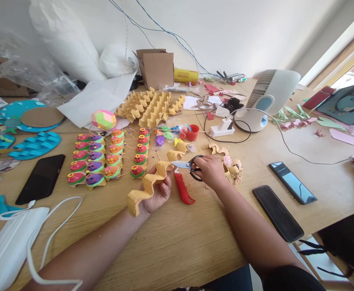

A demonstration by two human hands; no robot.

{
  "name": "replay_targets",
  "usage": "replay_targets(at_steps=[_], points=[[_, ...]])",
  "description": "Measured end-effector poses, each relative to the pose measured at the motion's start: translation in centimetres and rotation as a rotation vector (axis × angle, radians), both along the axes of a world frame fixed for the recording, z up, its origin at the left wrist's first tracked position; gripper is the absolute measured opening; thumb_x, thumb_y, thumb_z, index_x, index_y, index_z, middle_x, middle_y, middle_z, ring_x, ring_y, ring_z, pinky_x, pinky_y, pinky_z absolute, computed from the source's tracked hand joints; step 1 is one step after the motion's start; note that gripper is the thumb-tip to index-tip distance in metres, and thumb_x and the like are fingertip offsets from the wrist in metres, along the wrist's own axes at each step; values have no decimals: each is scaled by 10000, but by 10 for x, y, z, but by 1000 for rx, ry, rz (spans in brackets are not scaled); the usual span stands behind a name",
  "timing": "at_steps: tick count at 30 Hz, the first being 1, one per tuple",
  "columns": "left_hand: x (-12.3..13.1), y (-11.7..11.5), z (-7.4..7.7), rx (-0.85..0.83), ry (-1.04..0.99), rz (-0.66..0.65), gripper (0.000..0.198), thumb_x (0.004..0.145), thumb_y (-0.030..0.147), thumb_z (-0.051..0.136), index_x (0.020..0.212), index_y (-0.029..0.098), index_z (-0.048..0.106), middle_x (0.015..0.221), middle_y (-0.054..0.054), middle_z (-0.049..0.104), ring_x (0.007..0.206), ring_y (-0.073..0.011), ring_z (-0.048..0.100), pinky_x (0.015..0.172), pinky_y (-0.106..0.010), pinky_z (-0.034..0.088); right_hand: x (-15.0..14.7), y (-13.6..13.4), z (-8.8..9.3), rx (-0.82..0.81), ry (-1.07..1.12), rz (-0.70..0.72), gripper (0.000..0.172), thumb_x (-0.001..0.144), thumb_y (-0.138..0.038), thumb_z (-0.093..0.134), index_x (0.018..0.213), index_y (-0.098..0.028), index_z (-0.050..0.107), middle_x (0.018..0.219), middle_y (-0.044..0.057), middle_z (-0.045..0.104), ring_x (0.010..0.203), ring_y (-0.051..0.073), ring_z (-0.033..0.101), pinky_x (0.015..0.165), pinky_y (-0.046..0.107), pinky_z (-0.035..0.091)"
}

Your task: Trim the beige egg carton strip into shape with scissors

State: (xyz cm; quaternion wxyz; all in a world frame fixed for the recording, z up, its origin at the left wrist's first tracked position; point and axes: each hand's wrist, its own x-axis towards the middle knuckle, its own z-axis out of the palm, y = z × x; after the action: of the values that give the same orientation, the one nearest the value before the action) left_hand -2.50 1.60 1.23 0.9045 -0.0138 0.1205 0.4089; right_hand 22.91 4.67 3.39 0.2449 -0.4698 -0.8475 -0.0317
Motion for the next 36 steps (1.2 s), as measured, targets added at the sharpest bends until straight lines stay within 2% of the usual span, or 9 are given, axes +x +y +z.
replay_targets(at_steps=[3, 9, 15, 19, 22, 24, 29, 32, 36], points=[[0, 0, -1, 30, 37, 14, 583, 1043, 370, 593, 1607, 346, 445, 989, -52, 813, 786, -148, 791, 626, -154, 595, 1, -1, 0, -23, 3, -15, 139, 957, -267, 669, 834, -202, 682, 731, 41, 704, 694, 192, 565, 662, 315, 267], [1, 0, 2, 12, 86, 6, 484, 1035, 369, 598, 1513, 312, 552, 802, -4, 775, 744, -147, 787, 599, -152, 591, -1, -1, -2, -74, 4, -127, 88, 903, -286, 696, 855, -212, 688, 738, 48, 706, 687, 201, 573, 647, 314, 259], [0, 2, 1, 31, 385, -13, 241, 983, 384, 642, 1089, 193, 742, 801, -58, 786, 697, -180, 761, 570, -215, 594, -9, -5, -6, -170, 158, -228, 252, 933, -461, 671, 843, -226, 661, 724, 41, 687, 658, 190, 567, 621, 292, 280], [3, 0, 0, 186, 514, -4, 281, 885, 489, 745, 933, 212, 752, 798, -54, 776, 597, -179, 694, 527, -262, 555, -14, -9, 0, -248, 288, -154, 332, 918, -554, 684, 873, -227, 642, 698, 15, 641, 660, 181, 555, 622, 283, 300], [9, -5, 2, 276, 505, 41, 374, 809, 538, 821, 1001, 224, 757, 866, -43, 780, 608, -169, 680, 528, -259, 540, -17, -10, 3, -306, 355, -90, 357, 905, -572, 689, 853, -227, 616, 703, 2, 600, 673, 177, 534, 631, 283, 313], [12, -7, 3, 307, 486, 99, 405, 790, 489, 858, 1096, 249, 745, 952, -22, 785, 690, -170, 706, 603, -266, 573, -17, -8, 3, -364, 433, -87, 378, 889, -583, 700, 812, -228, 594, 698, -6, 574, 671, 171, 515, 633, 283, 326], [17, -8, 4, 362, 481, 182, 525, 848, 341, 835, 1346, 318, 667, 1092, -3, 777, 876, -162, 732, 719, -259, 595, -24, -7, 1, -669, 883, 32, 436, 761, -598, 818, 828, -229, 597, 757, -14, 596, 709, 160, 534, 666, 285, 422], [19, -9, 6, 394, 506, 188, 552, 834, 320, 849, 1355, 299, 668, 1134, -17, 780, 880, -160, 736, 709, -248, 592, -31, -11, 4, -845, 1118, 105, 496, 664, -552, 905, 851, -235, 573, 823, -15, 634, 755, 157, 575, 724, 297, 474], [22, -11, 10, 438, 514, 177, 580, 809, 295, 873, 1352, 258, 671, 1268, -69, 764, 1049, -196, 742, 823, -275, 608, -38, -17, 6, -962, 1219, 119, 546, 589, -517, 957, 853, -233, 573, 795, -41, 604, 712, 131, 542, 686, 274, 473]])
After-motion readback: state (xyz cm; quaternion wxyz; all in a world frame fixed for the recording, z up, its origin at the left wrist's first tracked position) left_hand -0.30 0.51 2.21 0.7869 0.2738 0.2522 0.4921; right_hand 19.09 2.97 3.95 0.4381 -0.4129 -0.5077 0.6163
